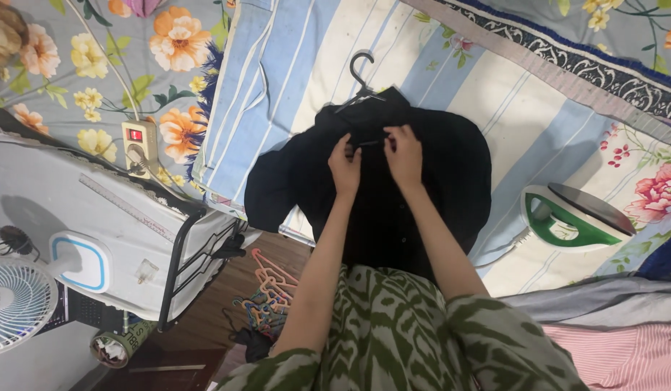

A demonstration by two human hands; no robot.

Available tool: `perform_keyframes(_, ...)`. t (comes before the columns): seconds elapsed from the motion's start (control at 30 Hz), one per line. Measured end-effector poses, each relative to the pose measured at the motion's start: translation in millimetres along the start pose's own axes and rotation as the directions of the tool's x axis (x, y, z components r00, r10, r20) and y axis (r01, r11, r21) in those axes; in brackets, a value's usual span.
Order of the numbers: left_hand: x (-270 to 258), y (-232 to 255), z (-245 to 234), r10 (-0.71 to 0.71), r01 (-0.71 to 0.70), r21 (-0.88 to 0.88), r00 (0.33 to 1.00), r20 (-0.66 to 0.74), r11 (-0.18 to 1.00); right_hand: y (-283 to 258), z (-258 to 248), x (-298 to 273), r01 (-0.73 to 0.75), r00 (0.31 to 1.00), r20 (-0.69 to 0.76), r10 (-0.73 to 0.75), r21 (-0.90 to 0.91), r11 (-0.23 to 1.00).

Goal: The recorder picks up a shirt and irons it on a bed.

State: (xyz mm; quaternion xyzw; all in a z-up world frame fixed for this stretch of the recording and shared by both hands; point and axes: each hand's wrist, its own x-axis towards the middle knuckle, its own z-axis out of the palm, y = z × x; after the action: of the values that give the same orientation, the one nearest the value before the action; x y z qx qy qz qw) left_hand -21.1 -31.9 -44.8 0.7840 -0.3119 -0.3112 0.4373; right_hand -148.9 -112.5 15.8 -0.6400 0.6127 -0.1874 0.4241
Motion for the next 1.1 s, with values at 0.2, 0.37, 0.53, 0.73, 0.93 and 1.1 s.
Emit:
perform_keyframes(0.2, -1.6, 19.5, -1.5, -0.025, 0.021, 0.083, 0.999, 0.047, 0.996, 14.2, 15.0, -13.5, 0.227, 0.967, -0.103, -0.234, -0.069, 0.971)
perform_keyframes(0.37, -2.2, 10.2, 4.8, -0.094, 0.091, 0.056, 0.994, 0.053, 0.994, 28.1, 26.9, -11.4, 0.172, 0.979, -0.075, -0.189, -0.192, 0.966)
perform_keyframes(0.53, -3.1, 13.3, 10.4, -0.141, 0.142, -0.004, 0.989, 0.044, 0.990, 29.4, 25.7, -12.7, 0.260, 0.956, -0.061, -0.285, -0.269, 0.928)
perform_keyframes(0.73, -6.6, 17.4, 16.7, -0.157, 0.162, -0.096, 0.986, 0.055, 0.982, 22.6, 27.9, -21.9, 0.357, 0.924, -0.048, -0.380, -0.253, 0.899)
perform_keyframes(0.93, -8.7, 23.4, 12.0, -0.119, 0.127, -0.165, 0.991, 0.054, 0.978, 23.0, 30.7, -21.5, 0.230, 0.971, -0.055, -0.233, -0.062, 0.971)
perform_keyframes(1.1, -5.7, 20.9, 11.6, -0.108, 0.124, -0.204, 0.990, 0.087, 0.971, 23.7, 25.7, -15.8, 0.336, 0.941, -0.039, -0.335, 0.011, 0.942)
